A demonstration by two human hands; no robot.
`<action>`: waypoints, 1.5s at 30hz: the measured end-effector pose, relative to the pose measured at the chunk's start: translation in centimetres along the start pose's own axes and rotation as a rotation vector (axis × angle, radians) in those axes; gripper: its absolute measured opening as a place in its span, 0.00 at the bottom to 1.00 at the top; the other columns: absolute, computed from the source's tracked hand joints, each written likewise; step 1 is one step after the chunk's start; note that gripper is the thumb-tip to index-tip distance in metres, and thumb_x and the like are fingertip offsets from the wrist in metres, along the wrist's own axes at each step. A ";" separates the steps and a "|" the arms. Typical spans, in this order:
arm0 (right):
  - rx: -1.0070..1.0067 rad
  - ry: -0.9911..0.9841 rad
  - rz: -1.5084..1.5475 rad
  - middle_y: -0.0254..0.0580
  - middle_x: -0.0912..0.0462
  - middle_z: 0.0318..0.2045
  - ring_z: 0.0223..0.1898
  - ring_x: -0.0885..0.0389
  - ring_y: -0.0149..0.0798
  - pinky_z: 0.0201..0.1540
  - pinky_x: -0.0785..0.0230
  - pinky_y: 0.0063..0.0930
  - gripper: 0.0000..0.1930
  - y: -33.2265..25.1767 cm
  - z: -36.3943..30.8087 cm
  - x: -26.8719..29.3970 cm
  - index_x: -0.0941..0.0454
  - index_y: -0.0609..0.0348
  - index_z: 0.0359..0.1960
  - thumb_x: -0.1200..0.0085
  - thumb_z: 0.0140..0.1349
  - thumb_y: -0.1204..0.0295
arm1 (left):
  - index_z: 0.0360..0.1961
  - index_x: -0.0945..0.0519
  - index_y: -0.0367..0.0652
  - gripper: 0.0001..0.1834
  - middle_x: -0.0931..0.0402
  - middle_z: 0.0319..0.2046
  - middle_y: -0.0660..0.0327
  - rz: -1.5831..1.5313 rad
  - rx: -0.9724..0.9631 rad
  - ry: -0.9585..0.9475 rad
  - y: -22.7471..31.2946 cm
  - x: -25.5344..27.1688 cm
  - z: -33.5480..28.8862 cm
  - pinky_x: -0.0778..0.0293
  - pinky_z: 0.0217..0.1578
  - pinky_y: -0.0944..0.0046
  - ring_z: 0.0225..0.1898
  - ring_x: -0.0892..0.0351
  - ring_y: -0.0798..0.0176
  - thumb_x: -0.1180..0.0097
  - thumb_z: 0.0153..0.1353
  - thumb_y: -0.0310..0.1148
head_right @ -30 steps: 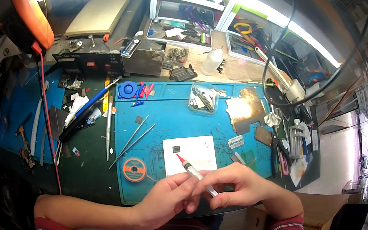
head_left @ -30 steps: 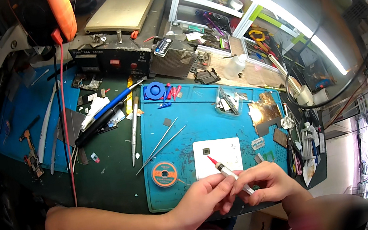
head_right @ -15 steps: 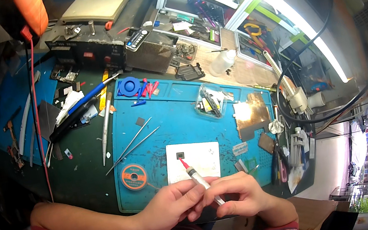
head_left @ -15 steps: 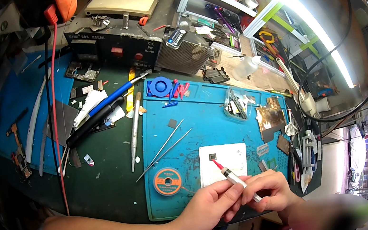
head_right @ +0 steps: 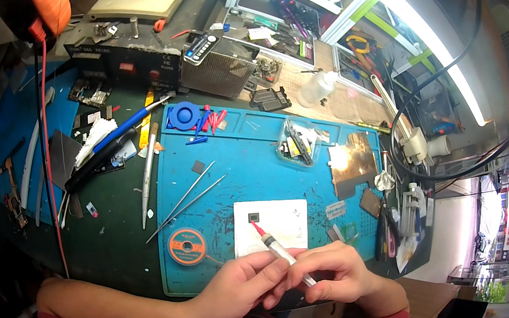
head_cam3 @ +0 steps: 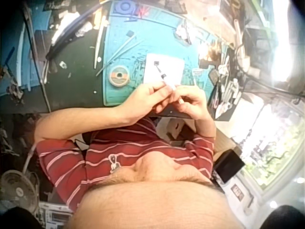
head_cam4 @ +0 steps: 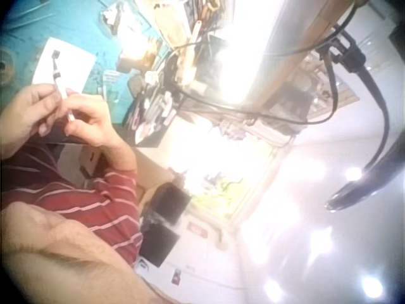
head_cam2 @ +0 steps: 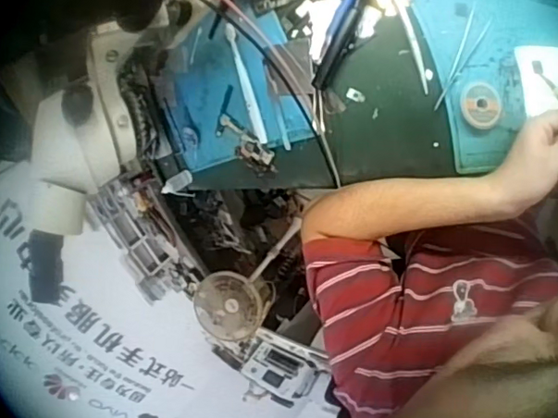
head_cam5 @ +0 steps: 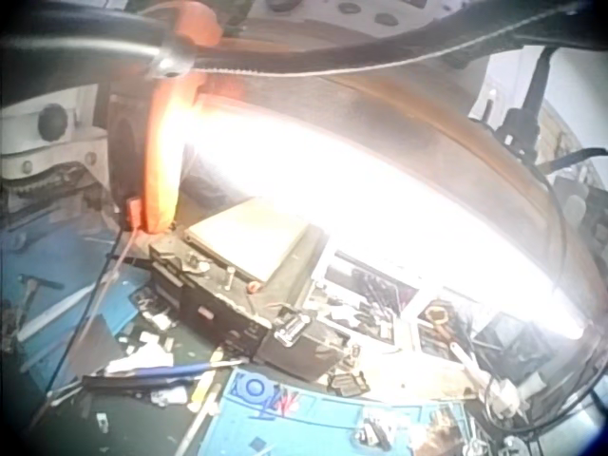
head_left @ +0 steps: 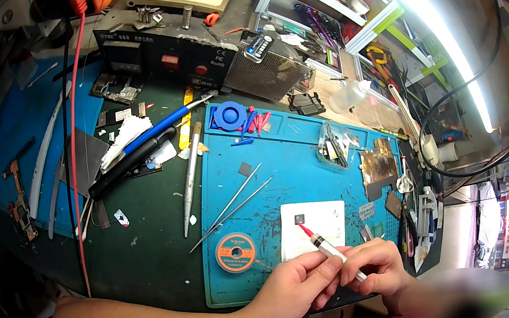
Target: The person uses a soldering iron and tweezers to solder a small electronic component on a white board. They apply flux with a syringe, heat the component, and wipe the area with a cotton swab. The person repeats the soldering and cleaning steps multiple times.
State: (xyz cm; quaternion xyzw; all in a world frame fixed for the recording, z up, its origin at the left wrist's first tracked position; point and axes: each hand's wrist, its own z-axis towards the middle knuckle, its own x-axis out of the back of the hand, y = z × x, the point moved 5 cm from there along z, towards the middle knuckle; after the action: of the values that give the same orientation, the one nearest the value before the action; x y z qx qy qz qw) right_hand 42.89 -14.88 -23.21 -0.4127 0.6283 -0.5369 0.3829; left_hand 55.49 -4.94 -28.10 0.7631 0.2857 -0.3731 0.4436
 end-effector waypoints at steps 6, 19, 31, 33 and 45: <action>-0.016 0.012 0.012 0.48 0.10 0.39 0.41 0.10 0.42 0.70 0.33 0.45 0.19 -0.1 0.0 -0.1 0.15 0.66 0.46 0.32 0.67 0.59 | 0.41 0.19 0.40 0.16 0.26 0.29 0.70 0.004 -0.003 0.003 -0.1 0.0 0.1 0.32 0.29 0.74 0.27 0.31 0.78 0.52 0.82 0.40; -0.009 0.035 0.013 0.45 0.10 0.36 0.39 0.11 0.40 0.70 0.33 0.44 0.21 -0.1 -0.1 -0.1 0.14 0.66 0.45 0.32 0.67 0.57 | 0.43 0.18 0.39 0.16 0.26 0.29 0.70 0.029 -0.001 -0.003 0.1 0.0 0.0 0.32 0.28 0.74 0.27 0.31 0.77 0.52 0.82 0.40; 0.021 0.063 0.006 0.39 0.15 0.29 0.27 0.21 0.29 0.51 0.23 0.31 0.21 -0.3 -0.2 0.1 0.15 0.69 0.45 0.34 0.70 0.57 | 0.44 0.18 0.39 0.17 0.26 0.29 0.69 0.049 0.013 -0.024 0.1 0.0 0.3 0.32 0.29 0.75 0.27 0.30 0.77 0.51 0.82 0.41; 0.000 0.076 0.032 0.39 0.16 0.28 0.27 0.22 0.28 0.42 0.26 0.27 0.22 -0.3 -0.3 0.0 0.16 0.70 0.46 0.34 0.70 0.57 | 0.45 0.18 0.39 0.17 0.26 0.29 0.69 0.045 0.016 -0.013 0.1 -0.1 0.4 0.32 0.29 0.74 0.27 0.30 0.77 0.51 0.82 0.41; 0.039 0.088 0.042 0.41 0.16 0.30 0.26 0.24 0.27 0.30 0.34 0.22 0.19 0.1 -0.1 0.0 0.16 0.71 0.46 0.34 0.71 0.61 | 0.51 0.19 0.39 0.17 0.27 0.30 0.70 0.024 -0.003 -0.001 0.6 -0.3 0.3 0.32 0.29 0.74 0.27 0.31 0.77 0.53 0.82 0.41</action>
State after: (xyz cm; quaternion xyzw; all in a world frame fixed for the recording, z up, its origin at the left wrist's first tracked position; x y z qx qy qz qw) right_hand 42.80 -14.84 -23.28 -0.3679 0.6425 -0.5586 0.3740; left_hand 55.67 -5.55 -27.63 0.7657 0.2768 -0.3679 0.4493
